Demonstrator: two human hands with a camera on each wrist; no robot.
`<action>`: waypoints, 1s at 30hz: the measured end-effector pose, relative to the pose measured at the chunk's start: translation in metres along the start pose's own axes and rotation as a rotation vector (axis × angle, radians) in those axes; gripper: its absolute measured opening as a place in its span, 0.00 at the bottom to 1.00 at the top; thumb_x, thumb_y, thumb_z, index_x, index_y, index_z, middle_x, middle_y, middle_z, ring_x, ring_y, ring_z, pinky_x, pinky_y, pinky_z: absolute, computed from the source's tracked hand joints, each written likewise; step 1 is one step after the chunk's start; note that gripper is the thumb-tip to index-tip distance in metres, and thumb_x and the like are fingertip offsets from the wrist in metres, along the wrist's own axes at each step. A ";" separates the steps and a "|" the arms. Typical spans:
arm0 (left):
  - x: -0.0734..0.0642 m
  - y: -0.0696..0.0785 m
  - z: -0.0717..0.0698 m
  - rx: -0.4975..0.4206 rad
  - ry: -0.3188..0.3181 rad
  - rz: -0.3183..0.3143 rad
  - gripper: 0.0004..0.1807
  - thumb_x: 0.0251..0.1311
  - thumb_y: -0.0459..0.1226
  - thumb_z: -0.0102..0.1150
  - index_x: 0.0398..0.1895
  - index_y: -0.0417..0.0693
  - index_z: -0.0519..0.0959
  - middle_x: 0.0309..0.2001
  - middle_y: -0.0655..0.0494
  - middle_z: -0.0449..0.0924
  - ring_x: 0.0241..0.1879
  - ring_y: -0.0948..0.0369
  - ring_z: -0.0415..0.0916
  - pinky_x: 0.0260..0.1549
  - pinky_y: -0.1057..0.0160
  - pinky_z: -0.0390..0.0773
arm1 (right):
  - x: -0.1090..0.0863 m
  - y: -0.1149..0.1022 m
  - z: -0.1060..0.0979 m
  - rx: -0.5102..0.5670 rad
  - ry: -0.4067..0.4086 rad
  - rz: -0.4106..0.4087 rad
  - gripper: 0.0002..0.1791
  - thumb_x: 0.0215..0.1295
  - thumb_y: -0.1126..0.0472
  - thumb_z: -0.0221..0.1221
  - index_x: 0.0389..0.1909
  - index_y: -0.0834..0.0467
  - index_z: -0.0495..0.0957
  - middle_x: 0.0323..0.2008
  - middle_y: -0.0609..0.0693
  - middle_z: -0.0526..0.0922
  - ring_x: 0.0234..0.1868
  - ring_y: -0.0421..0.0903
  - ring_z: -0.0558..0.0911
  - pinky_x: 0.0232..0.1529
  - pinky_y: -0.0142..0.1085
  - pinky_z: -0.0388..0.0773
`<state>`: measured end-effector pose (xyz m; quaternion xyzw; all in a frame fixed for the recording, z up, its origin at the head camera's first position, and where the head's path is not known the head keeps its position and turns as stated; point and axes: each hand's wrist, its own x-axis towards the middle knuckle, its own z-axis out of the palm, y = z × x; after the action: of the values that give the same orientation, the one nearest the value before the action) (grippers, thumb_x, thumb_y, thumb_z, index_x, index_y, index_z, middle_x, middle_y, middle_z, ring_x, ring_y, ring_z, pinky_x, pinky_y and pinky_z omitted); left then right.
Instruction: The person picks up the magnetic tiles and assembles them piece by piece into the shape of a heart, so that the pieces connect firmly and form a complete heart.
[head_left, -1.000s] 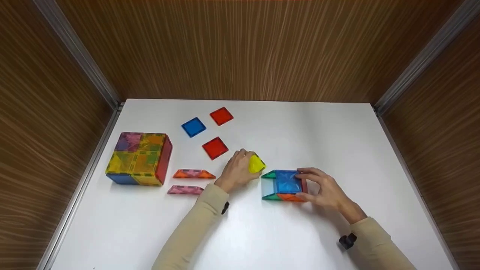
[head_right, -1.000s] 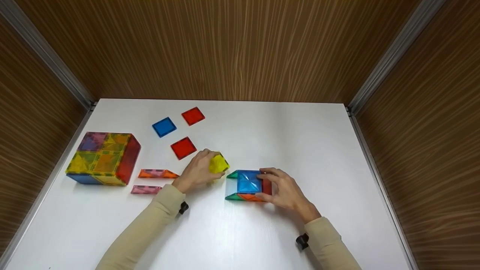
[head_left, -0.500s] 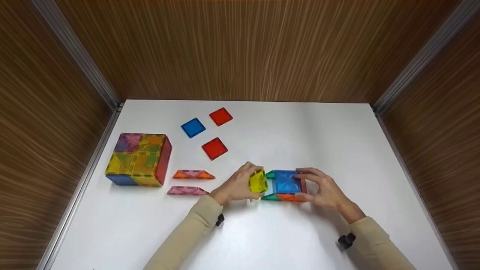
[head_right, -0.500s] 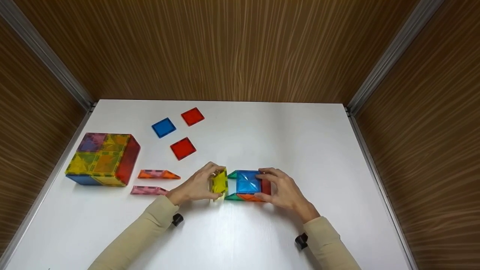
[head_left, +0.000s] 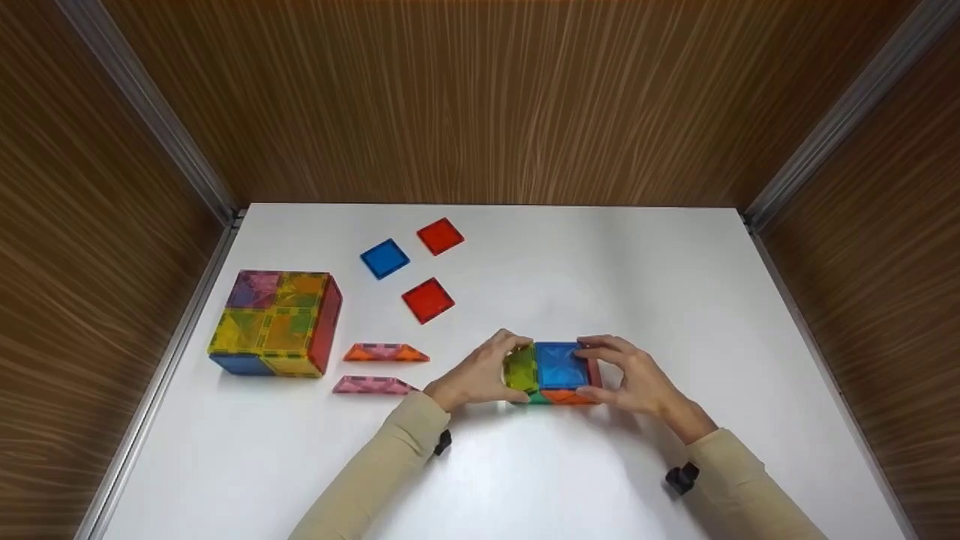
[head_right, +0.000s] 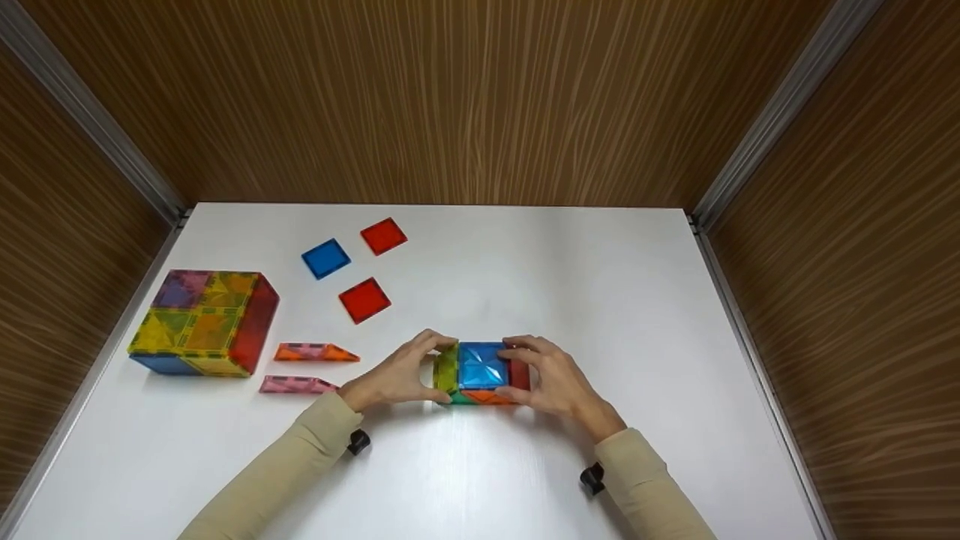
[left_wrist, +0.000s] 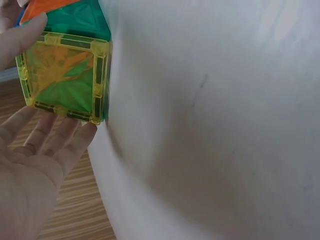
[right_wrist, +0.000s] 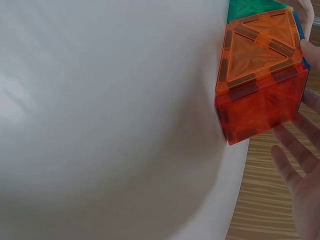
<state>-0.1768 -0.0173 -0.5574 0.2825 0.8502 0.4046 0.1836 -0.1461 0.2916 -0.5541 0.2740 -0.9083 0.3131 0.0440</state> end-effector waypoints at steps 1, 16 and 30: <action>0.000 0.000 0.000 0.001 0.003 0.004 0.45 0.57 0.47 0.79 0.75 0.54 0.66 0.67 0.52 0.69 0.69 0.54 0.71 0.73 0.51 0.74 | 0.000 0.000 0.000 0.001 -0.001 0.002 0.30 0.56 0.48 0.78 0.60 0.51 0.86 0.66 0.53 0.83 0.67 0.57 0.82 0.64 0.58 0.81; -0.010 -0.001 0.003 0.014 0.018 0.033 0.43 0.58 0.46 0.79 0.74 0.52 0.66 0.68 0.50 0.69 0.69 0.54 0.71 0.73 0.52 0.74 | -0.005 -0.005 0.006 0.058 0.014 0.032 0.31 0.58 0.49 0.77 0.62 0.51 0.84 0.66 0.55 0.81 0.67 0.57 0.81 0.65 0.60 0.81; -0.036 0.001 0.004 0.181 0.072 0.125 0.43 0.60 0.43 0.78 0.75 0.54 0.64 0.67 0.54 0.68 0.71 0.55 0.69 0.72 0.52 0.76 | -0.006 -0.005 0.008 0.302 -0.092 0.464 0.35 0.70 0.49 0.67 0.71 0.64 0.74 0.58 0.62 0.84 0.52 0.54 0.86 0.55 0.47 0.82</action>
<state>-0.1470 -0.0370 -0.5561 0.3358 0.8699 0.3467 0.1012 -0.1375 0.2864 -0.5597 0.0760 -0.8908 0.4340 -0.1114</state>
